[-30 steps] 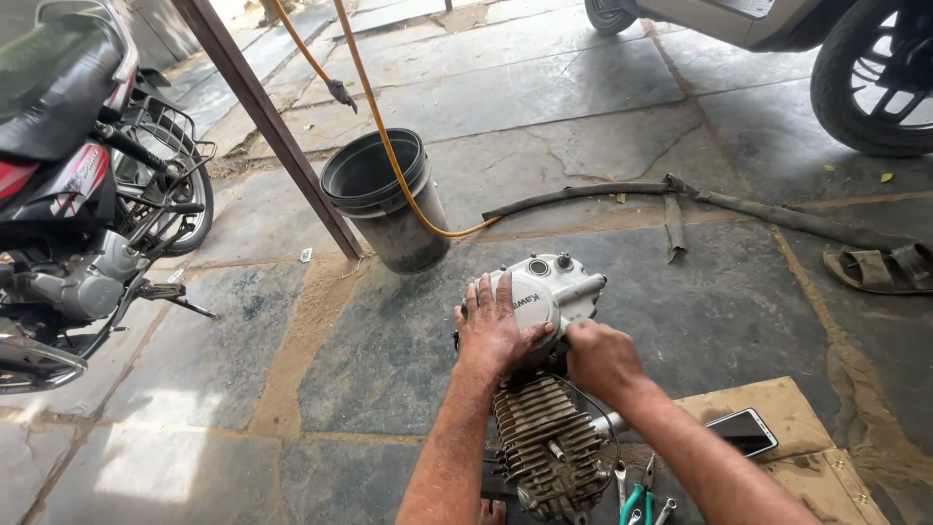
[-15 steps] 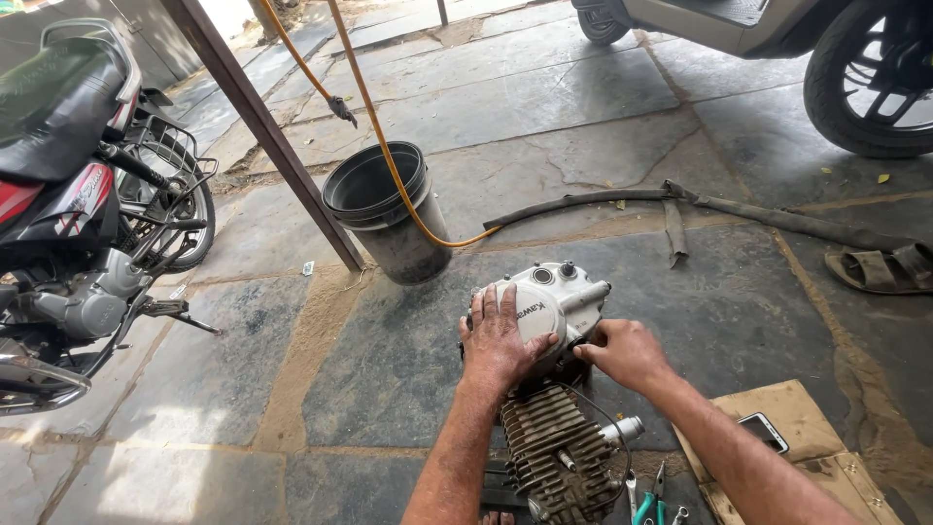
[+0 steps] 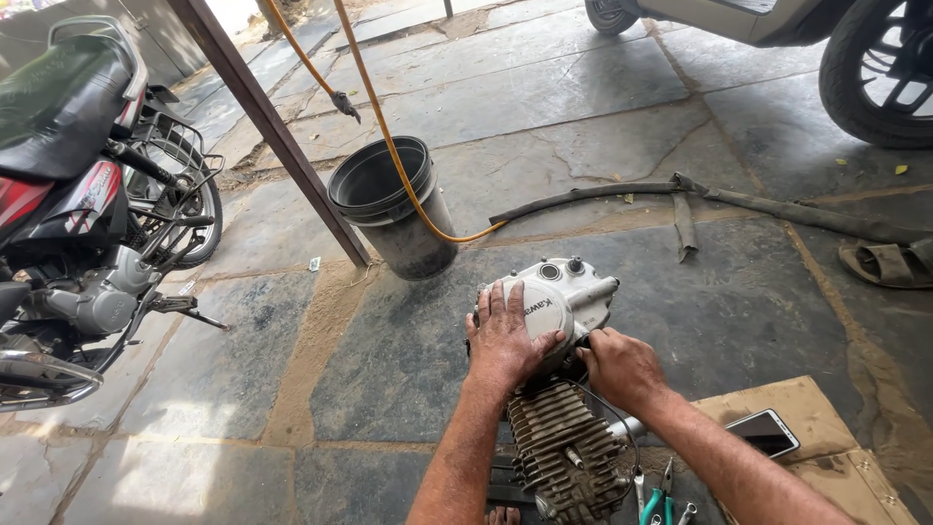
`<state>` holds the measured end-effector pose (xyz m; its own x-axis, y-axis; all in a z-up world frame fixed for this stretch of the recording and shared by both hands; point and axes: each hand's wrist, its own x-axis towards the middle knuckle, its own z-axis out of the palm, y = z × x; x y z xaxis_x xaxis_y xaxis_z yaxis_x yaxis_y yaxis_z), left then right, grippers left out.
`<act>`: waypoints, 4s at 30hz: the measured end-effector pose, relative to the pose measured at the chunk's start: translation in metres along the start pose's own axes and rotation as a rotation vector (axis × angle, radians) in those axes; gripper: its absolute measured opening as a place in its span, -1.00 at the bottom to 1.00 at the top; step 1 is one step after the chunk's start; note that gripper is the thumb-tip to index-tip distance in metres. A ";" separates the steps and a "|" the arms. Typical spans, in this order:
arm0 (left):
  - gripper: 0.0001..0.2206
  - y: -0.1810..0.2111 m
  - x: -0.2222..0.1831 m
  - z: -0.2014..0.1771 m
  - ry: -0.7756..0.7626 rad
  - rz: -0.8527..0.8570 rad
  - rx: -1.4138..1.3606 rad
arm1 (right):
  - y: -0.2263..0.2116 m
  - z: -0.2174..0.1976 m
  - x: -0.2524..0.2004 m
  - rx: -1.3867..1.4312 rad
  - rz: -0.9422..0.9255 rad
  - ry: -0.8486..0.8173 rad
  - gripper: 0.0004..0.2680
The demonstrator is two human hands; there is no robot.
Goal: The recorder is shown repairing a motorcycle engine using various tools.
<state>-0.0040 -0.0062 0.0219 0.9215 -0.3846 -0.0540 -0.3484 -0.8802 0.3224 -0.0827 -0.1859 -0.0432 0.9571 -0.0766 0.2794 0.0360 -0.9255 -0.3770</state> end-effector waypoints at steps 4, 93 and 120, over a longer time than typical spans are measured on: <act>-0.03 -0.002 0.001 0.004 0.014 0.010 0.006 | 0.010 0.019 0.001 0.253 0.293 -0.101 -0.78; -0.05 -0.003 -0.004 0.007 0.059 0.066 0.054 | 0.000 0.005 -0.014 -0.304 -0.329 0.339 -0.88; -0.06 0.004 -0.009 -0.005 -0.021 0.030 -0.007 | 0.022 0.003 0.023 0.993 0.726 -0.326 -0.85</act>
<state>-0.0128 -0.0048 0.0284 0.9067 -0.4169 -0.0643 -0.3749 -0.8662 0.3305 -0.0588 -0.2067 -0.0480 0.8682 -0.2223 -0.4437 -0.4598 -0.0240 -0.8877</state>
